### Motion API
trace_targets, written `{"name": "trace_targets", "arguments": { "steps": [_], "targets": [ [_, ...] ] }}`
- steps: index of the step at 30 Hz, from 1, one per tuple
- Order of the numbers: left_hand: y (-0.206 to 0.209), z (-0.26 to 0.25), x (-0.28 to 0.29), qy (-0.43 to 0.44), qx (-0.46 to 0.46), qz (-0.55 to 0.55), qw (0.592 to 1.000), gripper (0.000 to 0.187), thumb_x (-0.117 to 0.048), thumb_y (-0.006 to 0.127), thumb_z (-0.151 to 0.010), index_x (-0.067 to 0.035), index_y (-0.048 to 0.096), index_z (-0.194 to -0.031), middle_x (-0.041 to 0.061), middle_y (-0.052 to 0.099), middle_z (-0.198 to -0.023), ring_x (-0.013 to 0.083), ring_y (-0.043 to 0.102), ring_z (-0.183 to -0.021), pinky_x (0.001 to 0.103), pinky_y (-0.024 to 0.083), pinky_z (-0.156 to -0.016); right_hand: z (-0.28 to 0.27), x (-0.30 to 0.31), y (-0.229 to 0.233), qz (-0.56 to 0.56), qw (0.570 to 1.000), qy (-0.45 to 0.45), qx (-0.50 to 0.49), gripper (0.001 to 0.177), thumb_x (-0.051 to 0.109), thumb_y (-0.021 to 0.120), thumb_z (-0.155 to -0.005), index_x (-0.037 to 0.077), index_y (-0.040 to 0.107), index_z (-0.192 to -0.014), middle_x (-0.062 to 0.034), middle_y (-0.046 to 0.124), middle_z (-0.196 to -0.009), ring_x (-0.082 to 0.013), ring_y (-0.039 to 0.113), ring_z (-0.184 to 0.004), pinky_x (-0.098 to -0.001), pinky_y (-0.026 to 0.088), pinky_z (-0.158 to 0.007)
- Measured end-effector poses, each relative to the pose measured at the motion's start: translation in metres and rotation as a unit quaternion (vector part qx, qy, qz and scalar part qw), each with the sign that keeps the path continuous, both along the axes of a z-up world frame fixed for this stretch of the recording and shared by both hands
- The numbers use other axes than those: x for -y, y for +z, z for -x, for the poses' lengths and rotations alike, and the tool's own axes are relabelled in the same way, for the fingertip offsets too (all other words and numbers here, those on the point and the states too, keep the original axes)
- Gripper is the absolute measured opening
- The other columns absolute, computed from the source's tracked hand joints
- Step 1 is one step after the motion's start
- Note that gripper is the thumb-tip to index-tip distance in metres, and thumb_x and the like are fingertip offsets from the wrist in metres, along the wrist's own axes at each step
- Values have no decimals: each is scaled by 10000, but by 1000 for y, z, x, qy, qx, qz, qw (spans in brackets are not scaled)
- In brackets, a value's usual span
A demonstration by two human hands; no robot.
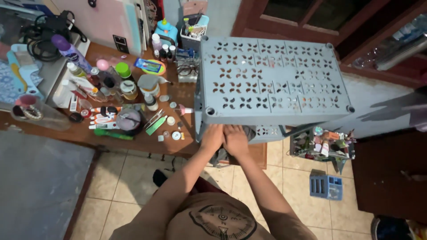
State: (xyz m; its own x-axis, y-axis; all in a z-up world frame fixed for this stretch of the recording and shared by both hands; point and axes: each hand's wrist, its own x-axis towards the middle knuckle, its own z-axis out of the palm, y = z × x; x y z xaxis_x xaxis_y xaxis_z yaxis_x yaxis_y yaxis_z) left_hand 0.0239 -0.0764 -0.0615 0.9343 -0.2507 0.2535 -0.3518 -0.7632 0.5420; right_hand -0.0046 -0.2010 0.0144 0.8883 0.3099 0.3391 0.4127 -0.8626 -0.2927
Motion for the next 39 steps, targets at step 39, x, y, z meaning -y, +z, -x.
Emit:
{"name": "trace_targets", "arguments": {
  "steps": [39],
  "targets": [
    [19, -6, -3, 41, 36, -101, 993, 688, -516, 510, -980, 18, 535, -1413, 212, 514, -1470, 375, 406, -1427, 516, 283, -1185, -52, 155, -76, -38, 874, -473, -103, 388, 304, 481, -1046, 10, 696, -1181, -239, 703, -1234, -422, 690, -1131, -505, 572, -921]
  ]
}}
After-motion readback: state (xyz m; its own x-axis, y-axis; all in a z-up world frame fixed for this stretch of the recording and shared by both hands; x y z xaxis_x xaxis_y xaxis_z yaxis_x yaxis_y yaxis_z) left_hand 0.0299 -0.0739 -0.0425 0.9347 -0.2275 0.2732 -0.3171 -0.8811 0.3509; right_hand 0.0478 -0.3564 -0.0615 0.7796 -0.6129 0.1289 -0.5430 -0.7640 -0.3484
